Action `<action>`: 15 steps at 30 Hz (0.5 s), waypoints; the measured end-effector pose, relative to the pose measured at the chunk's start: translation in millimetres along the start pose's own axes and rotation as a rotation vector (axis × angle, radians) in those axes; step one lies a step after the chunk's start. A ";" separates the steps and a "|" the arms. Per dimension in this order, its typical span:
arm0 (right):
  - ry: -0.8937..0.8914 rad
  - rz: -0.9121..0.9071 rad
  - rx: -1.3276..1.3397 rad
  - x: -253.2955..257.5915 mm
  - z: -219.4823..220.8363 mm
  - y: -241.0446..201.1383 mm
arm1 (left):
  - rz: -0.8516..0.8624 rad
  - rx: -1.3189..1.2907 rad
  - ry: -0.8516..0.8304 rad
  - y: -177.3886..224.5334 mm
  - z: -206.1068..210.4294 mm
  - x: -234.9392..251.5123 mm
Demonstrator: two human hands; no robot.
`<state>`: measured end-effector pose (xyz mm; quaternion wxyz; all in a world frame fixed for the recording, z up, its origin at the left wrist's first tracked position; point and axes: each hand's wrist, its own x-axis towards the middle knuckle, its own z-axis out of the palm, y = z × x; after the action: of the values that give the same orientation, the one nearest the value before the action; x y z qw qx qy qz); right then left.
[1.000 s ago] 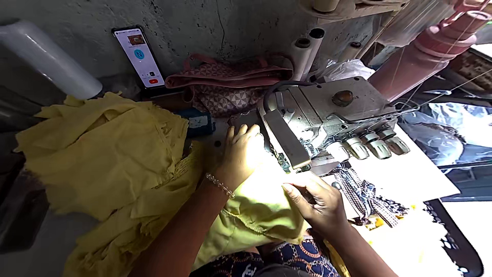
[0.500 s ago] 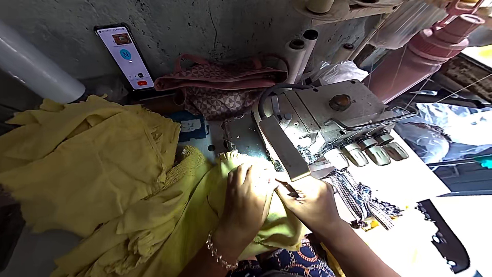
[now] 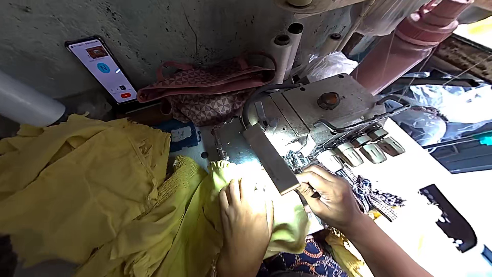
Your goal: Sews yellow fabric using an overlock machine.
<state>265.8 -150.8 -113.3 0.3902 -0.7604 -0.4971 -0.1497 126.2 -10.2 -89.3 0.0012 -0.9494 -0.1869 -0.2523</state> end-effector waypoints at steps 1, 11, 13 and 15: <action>0.020 0.029 0.044 -1.7 1.6 0.3 | -0.009 0.013 -0.006 3.3 0.0 -1.9; -0.099 0.513 0.759 -71.8 8.9 -27.0 | 0.067 -0.385 0.005 -8.4 21.1 -46.6; -0.080 0.492 0.794 -82.8 12.3 -34.8 | 0.104 -0.438 -0.027 -21.2 20.0 -43.6; -0.056 0.497 0.800 -88.4 13.7 -36.5 | 0.134 -0.412 -0.052 -24.4 16.3 -41.1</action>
<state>191.0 -189.8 -160.5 0.6629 -0.6502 -0.3289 0.1720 92.3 -0.5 -125.5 -0.1812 -0.9460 -0.0680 -0.2599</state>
